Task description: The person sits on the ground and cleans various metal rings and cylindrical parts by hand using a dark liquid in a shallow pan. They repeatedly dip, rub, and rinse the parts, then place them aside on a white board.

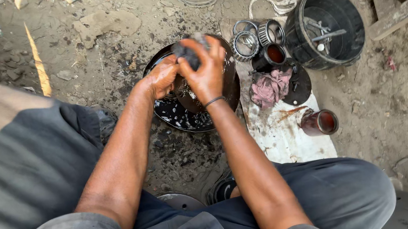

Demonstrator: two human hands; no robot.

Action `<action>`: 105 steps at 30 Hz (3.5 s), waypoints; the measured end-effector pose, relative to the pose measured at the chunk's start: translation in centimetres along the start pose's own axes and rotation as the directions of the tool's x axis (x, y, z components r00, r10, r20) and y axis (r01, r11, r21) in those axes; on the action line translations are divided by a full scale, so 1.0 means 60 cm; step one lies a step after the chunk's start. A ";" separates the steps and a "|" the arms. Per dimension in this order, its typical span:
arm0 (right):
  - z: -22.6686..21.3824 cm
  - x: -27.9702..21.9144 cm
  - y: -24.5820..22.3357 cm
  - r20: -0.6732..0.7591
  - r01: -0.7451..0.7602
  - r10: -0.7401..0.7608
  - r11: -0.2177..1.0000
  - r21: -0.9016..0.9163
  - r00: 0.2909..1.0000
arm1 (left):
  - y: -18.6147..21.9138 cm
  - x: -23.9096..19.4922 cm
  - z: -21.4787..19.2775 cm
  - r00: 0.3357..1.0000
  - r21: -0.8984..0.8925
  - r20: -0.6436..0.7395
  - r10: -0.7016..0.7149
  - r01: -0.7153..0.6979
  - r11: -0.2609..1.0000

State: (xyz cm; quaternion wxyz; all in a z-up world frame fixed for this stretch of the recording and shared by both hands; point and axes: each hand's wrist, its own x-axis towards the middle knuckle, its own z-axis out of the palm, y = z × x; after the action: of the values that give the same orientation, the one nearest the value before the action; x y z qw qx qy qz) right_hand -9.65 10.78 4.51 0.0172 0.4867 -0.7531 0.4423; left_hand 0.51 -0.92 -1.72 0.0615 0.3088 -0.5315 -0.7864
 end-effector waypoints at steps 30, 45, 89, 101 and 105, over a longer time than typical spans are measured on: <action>0.109 -0.103 0.019 0.010 -0.144 0.143 0.987 0.079 0.990 | -0.012 0.015 -0.028 0.944 -0.571 -0.244 0.222 -0.325 0.754; 0.180 -0.148 0.277 -0.193 -0.706 0.796 0.601 0.374 0.574 | 0.047 -0.018 -0.041 0.996 -0.290 -0.029 0.080 -0.085 0.953; -0.152 -0.044 0.307 0.253 -0.444 0.882 -0.056 0.894 0.398 | 0.141 -0.019 0.223 0.918 0.843 0.248 0.311 -0.362 0.397; -0.235 -0.065 0.354 -0.291 -0.057 0.947 0.301 0.952 0.133 | 0.090 0.029 0.229 0.973 0.852 0.230 0.020 -0.211 0.479; -0.231 -0.070 0.372 -0.306 0.025 0.950 0.305 0.952 0.062 | 0.090 0.036 0.221 0.985 0.865 0.171 0.001 -0.151 0.479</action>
State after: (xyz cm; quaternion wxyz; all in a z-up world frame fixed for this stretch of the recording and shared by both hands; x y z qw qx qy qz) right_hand -29.73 26.27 -3.46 0.0429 -0.2538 -0.4299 0.8654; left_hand -9.77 6.44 5.35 -0.1085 0.2144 -0.8735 -0.4234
